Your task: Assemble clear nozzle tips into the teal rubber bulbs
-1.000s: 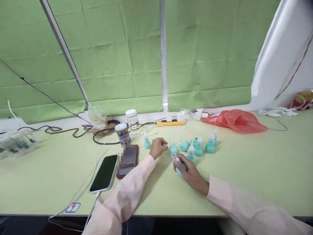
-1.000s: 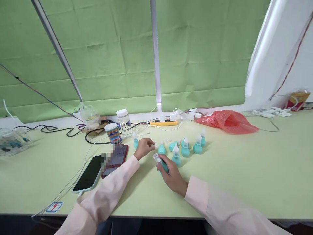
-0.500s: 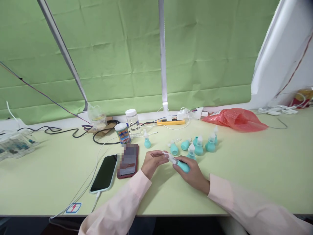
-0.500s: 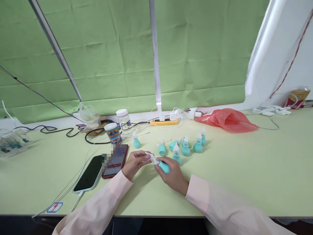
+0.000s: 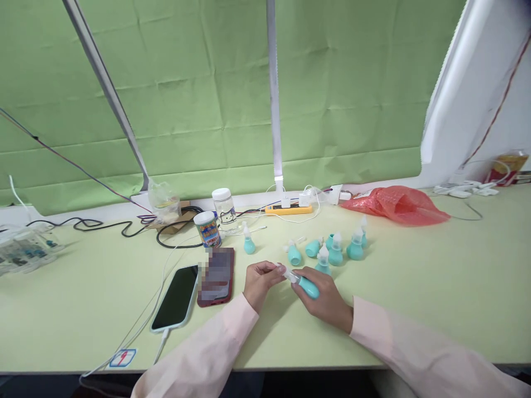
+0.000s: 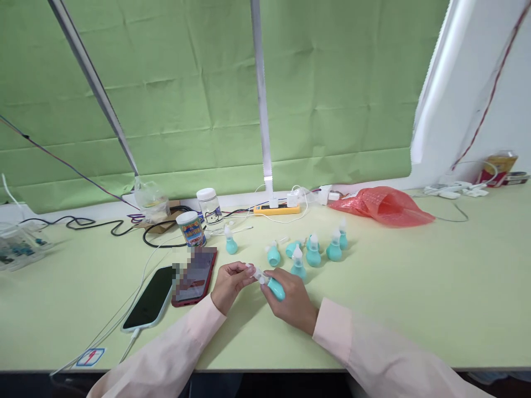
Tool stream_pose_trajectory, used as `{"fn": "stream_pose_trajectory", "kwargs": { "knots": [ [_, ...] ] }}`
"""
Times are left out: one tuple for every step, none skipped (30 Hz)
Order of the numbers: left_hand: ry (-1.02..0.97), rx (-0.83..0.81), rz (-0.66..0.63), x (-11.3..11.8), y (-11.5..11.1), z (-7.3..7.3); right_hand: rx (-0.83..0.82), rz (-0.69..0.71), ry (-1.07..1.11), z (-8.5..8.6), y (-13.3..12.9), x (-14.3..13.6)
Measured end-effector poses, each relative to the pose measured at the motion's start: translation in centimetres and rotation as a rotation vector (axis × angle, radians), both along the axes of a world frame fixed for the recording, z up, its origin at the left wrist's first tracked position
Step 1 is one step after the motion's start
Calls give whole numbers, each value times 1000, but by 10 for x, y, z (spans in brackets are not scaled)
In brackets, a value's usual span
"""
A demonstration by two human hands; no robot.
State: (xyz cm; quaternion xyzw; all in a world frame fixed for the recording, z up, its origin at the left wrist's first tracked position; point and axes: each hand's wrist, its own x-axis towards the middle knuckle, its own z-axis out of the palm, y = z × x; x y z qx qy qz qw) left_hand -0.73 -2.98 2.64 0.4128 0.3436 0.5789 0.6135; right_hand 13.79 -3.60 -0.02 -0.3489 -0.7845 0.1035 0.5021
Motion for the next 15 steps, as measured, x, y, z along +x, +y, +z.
{"fn": "stream_pose_trajectory", "kwargs": {
  "knots": [
    [-25, 22, 17, 2, -1, -1, -7, -4, 9, 1, 0, 0],
    [-43, 43, 33, 3, -2, -3, -18, -5, 20, 1, 0, -1],
    [-52, 58, 42, 4, -2, -4, -28, -2, 32, 2, 0, -1],
    [-55, 68, 42, 5, -3, -5, -36, 3, 42, 3, 0, -1],
    [-55, 76, 32, 5, -2, -6, -41, 14, 48, 4, 1, -1],
    [-58, 82, 16, 5, -2, -7, -42, 27, 51, 4, 1, 0],
    [-64, 87, -2, 4, -2, -8, -42, 41, 51, 5, 1, 0],
    [-71, 91, -20, 4, -1, -8, -40, 56, 51, 5, 2, 0],
    [-79, 93, -36, 4, -1, -9, -37, 68, 53, 6, 2, 0],
    [-85, 96, -47, 3, -1, -9, -34, 76, 56, 6, 2, 0],
    [-88, 100, -54, 4, -2, -9, -34, 81, 60, 7, 2, 0],
    [-88, 105, -57, 4, -3, -8, -36, 81, 70, 8, 1, -1],
    [-81, 115, -56, 5, -3, -6, -47, 84, 81, 10, 1, -1],
    [-63, 132, -48, 5, -4, -3, -65, 90, 91, 11, 0, -2],
    [-31, 154, -32, 6, -5, 1, -88, 97, 104, 12, 0, -2]
  ]
}}
